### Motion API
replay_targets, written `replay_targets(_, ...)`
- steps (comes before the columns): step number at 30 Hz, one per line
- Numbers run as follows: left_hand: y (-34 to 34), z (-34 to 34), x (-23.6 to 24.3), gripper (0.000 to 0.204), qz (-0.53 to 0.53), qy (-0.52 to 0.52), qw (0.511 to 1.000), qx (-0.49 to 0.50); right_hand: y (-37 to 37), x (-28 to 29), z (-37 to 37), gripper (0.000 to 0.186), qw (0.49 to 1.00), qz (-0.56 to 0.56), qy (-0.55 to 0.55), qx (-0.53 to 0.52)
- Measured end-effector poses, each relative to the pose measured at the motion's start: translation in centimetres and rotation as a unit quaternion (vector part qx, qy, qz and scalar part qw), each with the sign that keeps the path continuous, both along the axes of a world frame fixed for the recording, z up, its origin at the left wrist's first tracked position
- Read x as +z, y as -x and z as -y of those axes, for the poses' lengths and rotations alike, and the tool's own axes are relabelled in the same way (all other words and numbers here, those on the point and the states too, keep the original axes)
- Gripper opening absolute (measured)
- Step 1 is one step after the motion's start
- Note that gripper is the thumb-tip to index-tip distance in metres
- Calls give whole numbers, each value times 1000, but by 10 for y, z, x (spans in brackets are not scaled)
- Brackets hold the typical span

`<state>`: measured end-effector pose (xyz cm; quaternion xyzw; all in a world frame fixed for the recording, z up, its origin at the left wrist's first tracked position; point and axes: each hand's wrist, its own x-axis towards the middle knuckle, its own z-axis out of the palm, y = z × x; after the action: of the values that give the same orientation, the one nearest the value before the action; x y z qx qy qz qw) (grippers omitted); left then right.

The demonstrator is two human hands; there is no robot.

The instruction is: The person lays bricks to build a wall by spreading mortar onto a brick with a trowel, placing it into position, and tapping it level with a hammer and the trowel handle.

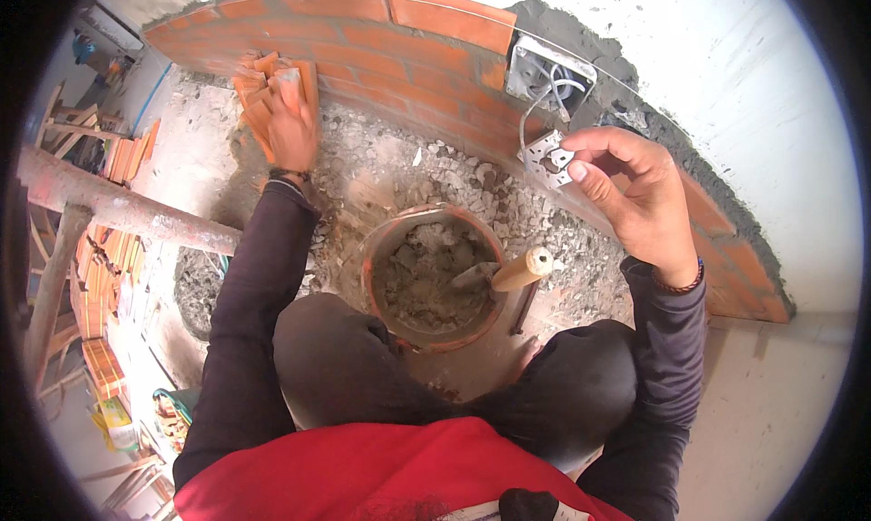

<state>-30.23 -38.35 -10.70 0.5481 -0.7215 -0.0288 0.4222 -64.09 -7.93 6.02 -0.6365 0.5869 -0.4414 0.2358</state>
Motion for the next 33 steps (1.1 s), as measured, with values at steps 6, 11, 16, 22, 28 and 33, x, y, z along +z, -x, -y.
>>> replay_targets(6, 65, -45, 186, 22, -197, 263, 933, -148, -20, 19, 2, 37, 999, -9, 47, 9)
replay_targets(11, 127, -106, 285, 20, -472, -24, 792, -385, -35, 31, 4, 87, 989, -66, 119, 51)
replay_targets(16, 166, -147, 316, 25, -610, -268, 652, -361, -26, 37, -15, 105, 958, -213, 174, 80)
replay_targets(22, 236, -164, 257, 27, -714, -323, 522, -336, 7, 13, -75, 35, 935, -190, 291, -65)
replay_targets(28, 242, -114, 142, 58, -564, -88, 818, -74, -5, 23, -75, 28, 946, 102, 295, -80)
replay_targets(33, 229, -69, 88, 58, -566, -101, 818, -29, -31, 50, -73, 27, 946, 59, 278, -157)
